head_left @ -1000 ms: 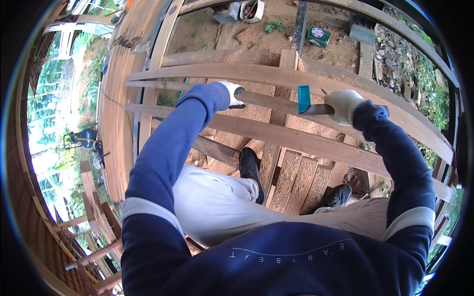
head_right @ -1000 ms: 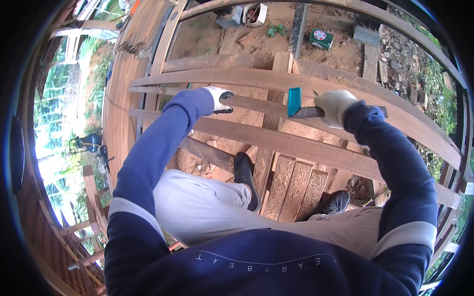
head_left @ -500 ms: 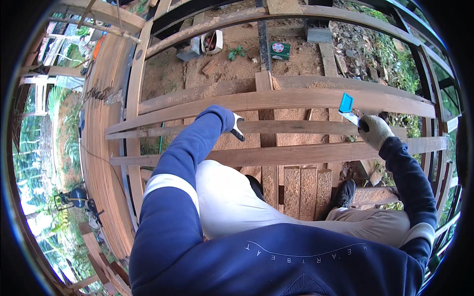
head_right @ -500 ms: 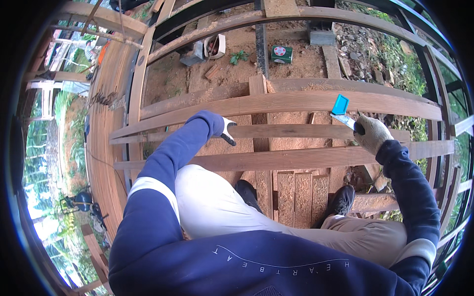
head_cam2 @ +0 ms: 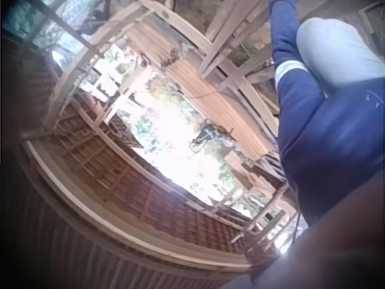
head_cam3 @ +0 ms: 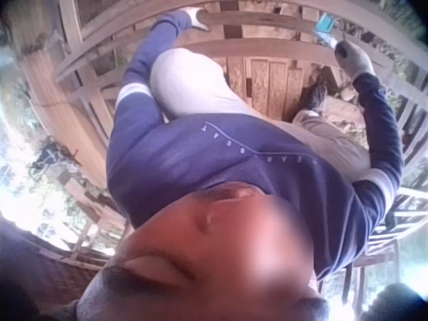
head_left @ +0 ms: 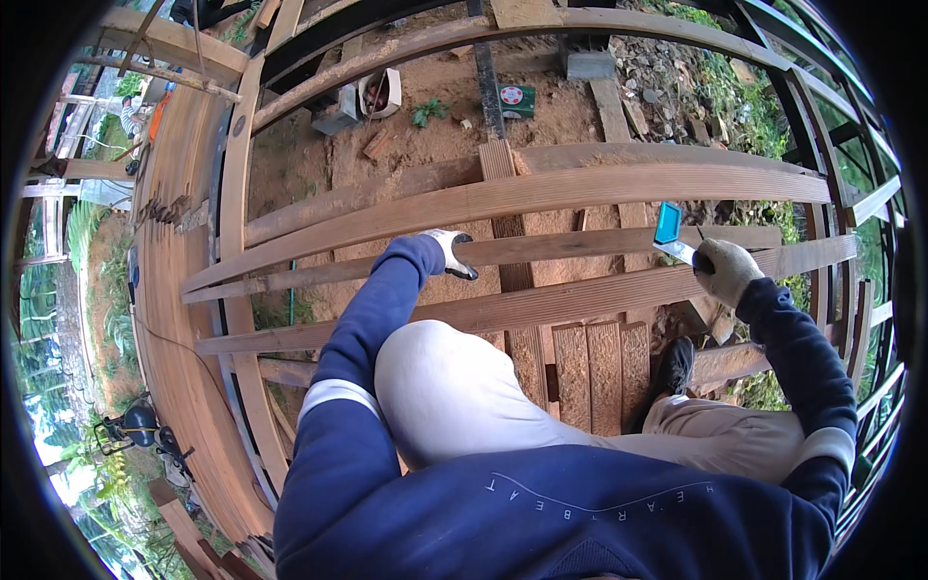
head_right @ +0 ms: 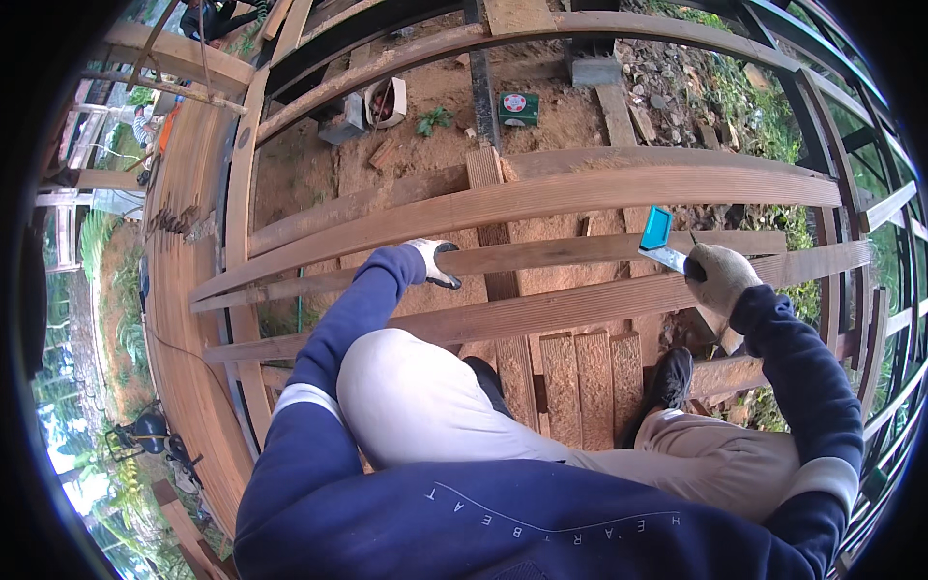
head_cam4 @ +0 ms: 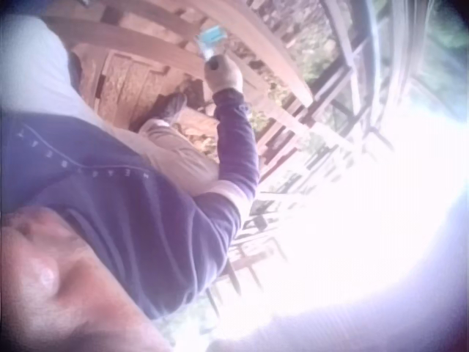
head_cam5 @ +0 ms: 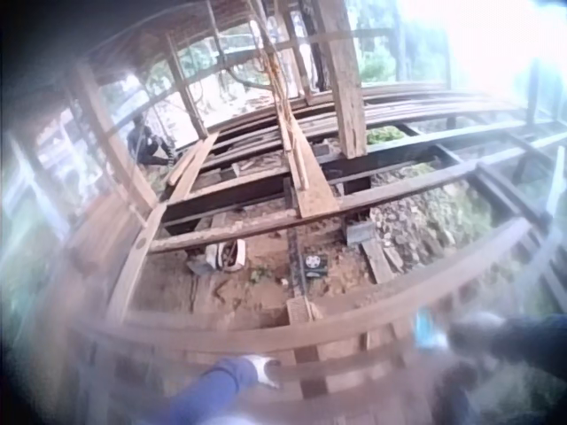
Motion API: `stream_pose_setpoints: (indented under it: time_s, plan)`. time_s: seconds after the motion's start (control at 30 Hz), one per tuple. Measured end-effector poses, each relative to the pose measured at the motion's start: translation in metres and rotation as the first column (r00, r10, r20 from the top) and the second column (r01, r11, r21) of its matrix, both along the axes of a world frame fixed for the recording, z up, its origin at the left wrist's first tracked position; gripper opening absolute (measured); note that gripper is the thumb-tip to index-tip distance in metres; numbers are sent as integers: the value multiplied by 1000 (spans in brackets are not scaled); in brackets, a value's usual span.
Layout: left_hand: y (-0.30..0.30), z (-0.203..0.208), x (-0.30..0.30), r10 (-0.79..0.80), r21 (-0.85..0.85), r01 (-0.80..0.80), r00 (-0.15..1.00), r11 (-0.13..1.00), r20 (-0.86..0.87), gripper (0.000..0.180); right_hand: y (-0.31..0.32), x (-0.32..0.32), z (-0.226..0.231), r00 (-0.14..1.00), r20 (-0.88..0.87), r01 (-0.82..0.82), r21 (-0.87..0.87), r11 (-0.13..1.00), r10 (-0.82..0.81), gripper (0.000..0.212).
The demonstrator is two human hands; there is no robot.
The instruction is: The person uses a combination square and a pencil to mark lines on wooden planks while standing on the floor framework of a building under construction.
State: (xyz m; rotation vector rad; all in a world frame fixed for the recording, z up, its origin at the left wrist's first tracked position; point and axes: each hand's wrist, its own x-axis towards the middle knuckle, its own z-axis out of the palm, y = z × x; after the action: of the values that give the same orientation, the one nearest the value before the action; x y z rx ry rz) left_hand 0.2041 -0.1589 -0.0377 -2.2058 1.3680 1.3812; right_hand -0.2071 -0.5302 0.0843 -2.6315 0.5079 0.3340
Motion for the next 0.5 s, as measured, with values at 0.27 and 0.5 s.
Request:
stream_pose_setpoints:
  time_s: [0.27, 0.5]
  plan:
    - [2, 3, -6, 61, -57, -60, 998, 997, 30, 67, 10, 28, 8, 998, 11, -70, 8, 998, 70, 15]
    - [19, 6, -15, 92, -110, -63, 956, 992, 279, 75, 23, 35, 17, 998, 6, -69, 88, 994, 69, 20]
